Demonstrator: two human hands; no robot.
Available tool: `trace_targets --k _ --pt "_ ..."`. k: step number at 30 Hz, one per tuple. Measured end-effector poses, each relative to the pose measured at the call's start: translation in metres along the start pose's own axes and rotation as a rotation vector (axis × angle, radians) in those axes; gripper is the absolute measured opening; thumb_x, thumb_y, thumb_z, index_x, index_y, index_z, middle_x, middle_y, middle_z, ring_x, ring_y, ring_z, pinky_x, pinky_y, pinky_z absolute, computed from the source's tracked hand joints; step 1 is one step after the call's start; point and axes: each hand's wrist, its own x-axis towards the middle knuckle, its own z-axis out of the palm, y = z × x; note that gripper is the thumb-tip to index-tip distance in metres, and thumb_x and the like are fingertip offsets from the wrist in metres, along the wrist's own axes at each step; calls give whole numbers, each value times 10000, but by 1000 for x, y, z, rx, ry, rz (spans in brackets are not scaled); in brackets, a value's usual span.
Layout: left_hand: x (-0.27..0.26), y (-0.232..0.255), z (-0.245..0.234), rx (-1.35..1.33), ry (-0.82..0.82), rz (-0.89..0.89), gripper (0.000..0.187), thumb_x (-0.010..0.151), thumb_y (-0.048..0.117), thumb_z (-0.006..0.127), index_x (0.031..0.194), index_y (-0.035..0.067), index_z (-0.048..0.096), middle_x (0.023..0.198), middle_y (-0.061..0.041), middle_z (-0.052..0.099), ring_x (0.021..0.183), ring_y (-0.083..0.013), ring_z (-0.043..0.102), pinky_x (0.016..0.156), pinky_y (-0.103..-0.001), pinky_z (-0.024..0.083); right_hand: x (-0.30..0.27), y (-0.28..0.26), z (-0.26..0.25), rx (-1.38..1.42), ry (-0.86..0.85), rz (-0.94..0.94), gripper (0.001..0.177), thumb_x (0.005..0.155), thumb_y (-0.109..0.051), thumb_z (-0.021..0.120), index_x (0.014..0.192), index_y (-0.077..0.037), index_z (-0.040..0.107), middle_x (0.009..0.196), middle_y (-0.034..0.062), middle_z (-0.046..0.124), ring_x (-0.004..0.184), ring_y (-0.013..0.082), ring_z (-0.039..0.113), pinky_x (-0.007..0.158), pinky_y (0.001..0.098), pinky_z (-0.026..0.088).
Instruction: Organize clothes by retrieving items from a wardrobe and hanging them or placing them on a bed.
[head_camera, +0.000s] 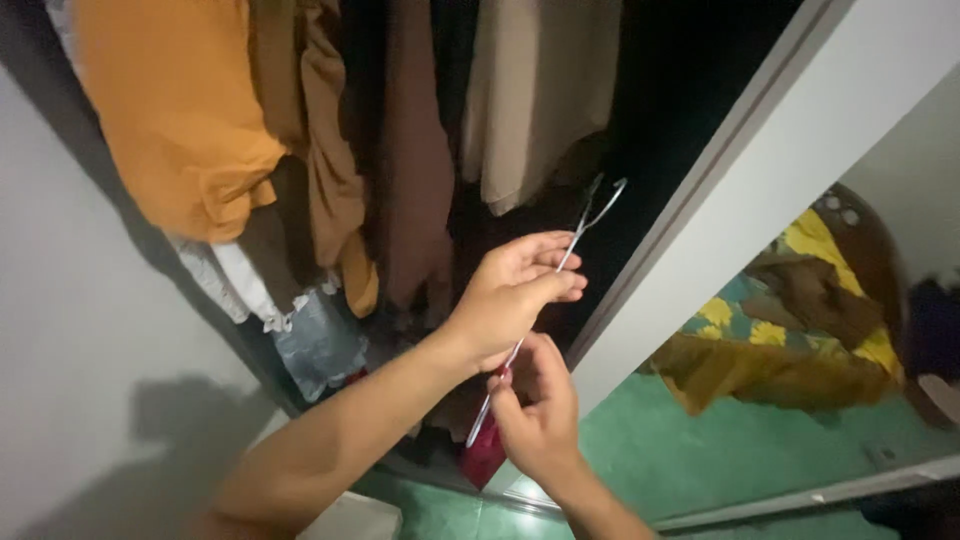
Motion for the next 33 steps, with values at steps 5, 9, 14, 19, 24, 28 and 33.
trace_targets --k 5,9,14,19,24,28,33 --pt "27 48 15 275 -233 33 679 925 98 705 1535 53 409 1258 -166 663 1066 -185 672 939 -330 568 24 -23 4 12 123 -158 374 921 88 534 1285 3 531 1035 -6 536 908 62 539 777 200 468" --pt "70 74 10 506 -244 159 777 928 171 717 1598 130 326 1348 -181 633 1112 -196 695 943 -340 591 55 -64 -11 -18 247 -94 530 916 65 477 1439 -17 494 998 -23 524 792 39 504 661 183 438" --pt "120 71 -18 725 -112 553 810 953 172 741 1616 89 283 1621 -192 422 1342 -306 571 1101 -411 483 96 -96 -44 -276 276 -267 508 940 41 424 1439 24 514 984 -8 564 683 60 535 588 212 487" --pt "112 72 -30 905 3 620 820 939 170 753 1600 50 282 1620 -231 390 1498 -359 395 1217 -421 340 143 -139 -55 -197 219 -279 492 977 -3 400 1447 45 540 969 2 564 728 75 552 645 227 503" --pt "104 72 -34 1058 98 562 832 896 185 773 1557 5 301 1601 -249 346 1494 -386 326 1218 -441 282 183 -181 -53 -111 218 -280 538 934 -11 413 1457 32 531 963 -7 581 753 83 560 676 247 517" --pt "97 78 -34 1019 47 511 823 914 214 740 1572 5 290 1615 -240 338 1497 -387 318 1210 -452 279 208 -199 -56 -164 238 -294 497 951 -43 427 1415 12 595 932 -14 593 764 77 574 689 248 530" --pt "99 81 -37 1010 40 531 816 898 249 742 1560 24 321 1596 -214 371 1488 -364 340 1208 -441 290 249 -205 -58 -126 272 -349 476 954 -51 451 1396 1 618 926 -2 612 753 91 577 690 257 533"
